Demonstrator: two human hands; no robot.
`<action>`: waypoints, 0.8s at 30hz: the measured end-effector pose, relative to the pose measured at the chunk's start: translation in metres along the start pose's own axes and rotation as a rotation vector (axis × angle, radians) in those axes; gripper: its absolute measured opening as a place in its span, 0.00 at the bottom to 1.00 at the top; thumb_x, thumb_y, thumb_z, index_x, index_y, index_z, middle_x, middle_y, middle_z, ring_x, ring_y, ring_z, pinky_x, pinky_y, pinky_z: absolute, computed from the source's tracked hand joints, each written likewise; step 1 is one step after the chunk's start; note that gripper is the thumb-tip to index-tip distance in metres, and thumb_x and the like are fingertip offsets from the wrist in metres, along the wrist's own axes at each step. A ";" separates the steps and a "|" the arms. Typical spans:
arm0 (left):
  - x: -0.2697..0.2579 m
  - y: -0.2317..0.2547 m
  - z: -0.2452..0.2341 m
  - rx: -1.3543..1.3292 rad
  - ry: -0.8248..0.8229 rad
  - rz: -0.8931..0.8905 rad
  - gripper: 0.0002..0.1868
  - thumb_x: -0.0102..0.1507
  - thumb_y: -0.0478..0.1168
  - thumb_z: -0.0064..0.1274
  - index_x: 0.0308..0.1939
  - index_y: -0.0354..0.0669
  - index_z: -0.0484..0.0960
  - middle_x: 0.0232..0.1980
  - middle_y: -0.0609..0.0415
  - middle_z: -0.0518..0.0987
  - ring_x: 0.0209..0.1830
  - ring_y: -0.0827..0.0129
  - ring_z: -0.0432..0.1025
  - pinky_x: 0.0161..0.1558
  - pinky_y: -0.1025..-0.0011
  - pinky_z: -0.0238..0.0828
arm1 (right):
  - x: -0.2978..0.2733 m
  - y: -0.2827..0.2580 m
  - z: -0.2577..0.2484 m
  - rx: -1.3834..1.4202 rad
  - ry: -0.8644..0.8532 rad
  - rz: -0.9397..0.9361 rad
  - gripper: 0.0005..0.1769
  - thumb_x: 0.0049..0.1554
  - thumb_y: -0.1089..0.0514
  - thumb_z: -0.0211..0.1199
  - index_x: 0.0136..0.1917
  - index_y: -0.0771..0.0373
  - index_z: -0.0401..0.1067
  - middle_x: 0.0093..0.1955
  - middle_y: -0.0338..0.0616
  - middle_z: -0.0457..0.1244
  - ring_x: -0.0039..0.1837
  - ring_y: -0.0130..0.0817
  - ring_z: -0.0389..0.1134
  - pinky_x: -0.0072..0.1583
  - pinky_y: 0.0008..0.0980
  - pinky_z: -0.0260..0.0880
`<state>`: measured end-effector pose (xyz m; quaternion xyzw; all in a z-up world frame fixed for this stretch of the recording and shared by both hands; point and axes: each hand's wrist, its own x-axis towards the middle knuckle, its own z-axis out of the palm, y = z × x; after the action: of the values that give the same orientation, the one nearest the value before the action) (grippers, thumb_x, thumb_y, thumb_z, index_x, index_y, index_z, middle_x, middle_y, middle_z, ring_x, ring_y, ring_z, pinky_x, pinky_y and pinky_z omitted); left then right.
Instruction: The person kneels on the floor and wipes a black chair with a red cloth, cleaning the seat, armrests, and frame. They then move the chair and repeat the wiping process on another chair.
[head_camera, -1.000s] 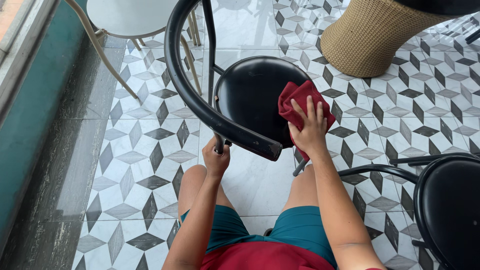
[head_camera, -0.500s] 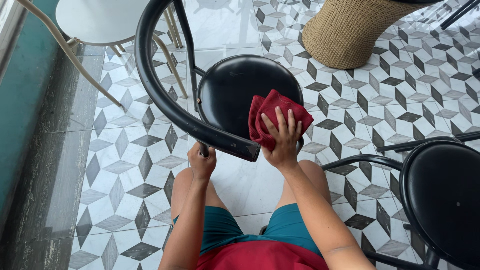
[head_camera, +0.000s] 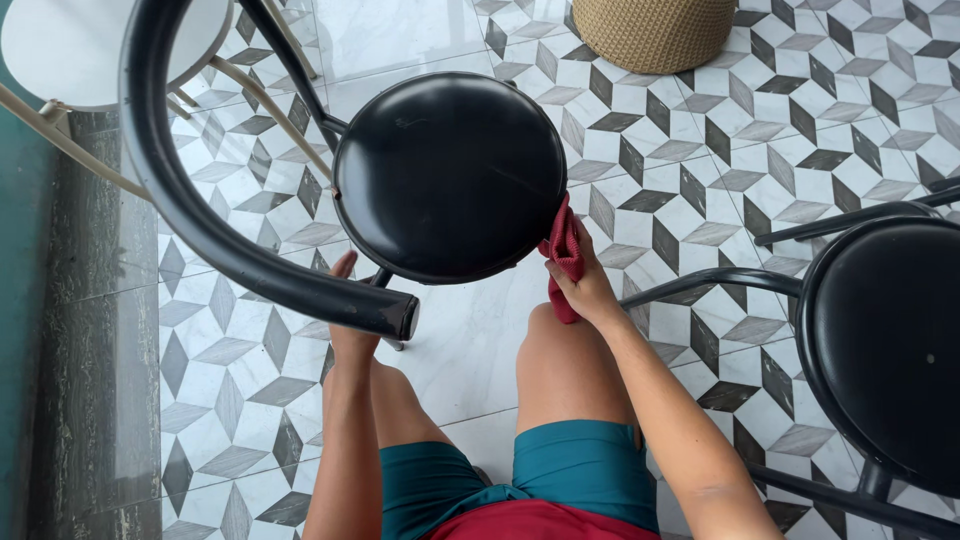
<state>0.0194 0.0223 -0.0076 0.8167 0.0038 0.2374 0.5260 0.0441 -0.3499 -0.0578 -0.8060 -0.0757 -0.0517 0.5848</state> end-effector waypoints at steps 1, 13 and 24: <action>-0.006 0.000 -0.001 -0.075 0.020 -0.193 0.27 0.63 0.30 0.53 0.66 0.32 0.63 0.62 0.49 0.69 0.56 0.62 0.74 0.50 0.70 0.76 | -0.002 0.002 0.002 0.000 0.032 0.041 0.43 0.60 0.52 0.65 0.79 0.63 0.46 0.76 0.57 0.55 0.75 0.50 0.58 0.71 0.42 0.61; 0.043 0.120 0.100 0.572 -0.272 0.443 0.19 0.63 0.47 0.63 0.56 0.50 0.77 0.66 0.49 0.70 0.71 0.51 0.62 0.76 0.44 0.47 | 0.024 -0.027 0.024 -0.136 0.379 0.057 0.19 0.47 0.56 0.79 0.45 0.62 0.72 0.42 0.47 0.70 0.44 0.41 0.74 0.47 0.37 0.74; 0.080 0.127 0.133 0.821 -0.482 0.238 0.32 0.70 0.61 0.45 0.74 0.52 0.72 0.81 0.44 0.61 0.83 0.45 0.49 0.77 0.35 0.27 | -0.017 0.126 0.056 -0.080 0.366 0.001 0.15 0.53 0.57 0.75 0.45 0.62 0.70 0.40 0.45 0.67 0.41 0.41 0.72 0.46 0.36 0.72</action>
<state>0.1111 -0.1278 0.0885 0.9831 -0.1180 0.0789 0.1159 0.0498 -0.3358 -0.1960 -0.8060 0.0346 -0.1999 0.5561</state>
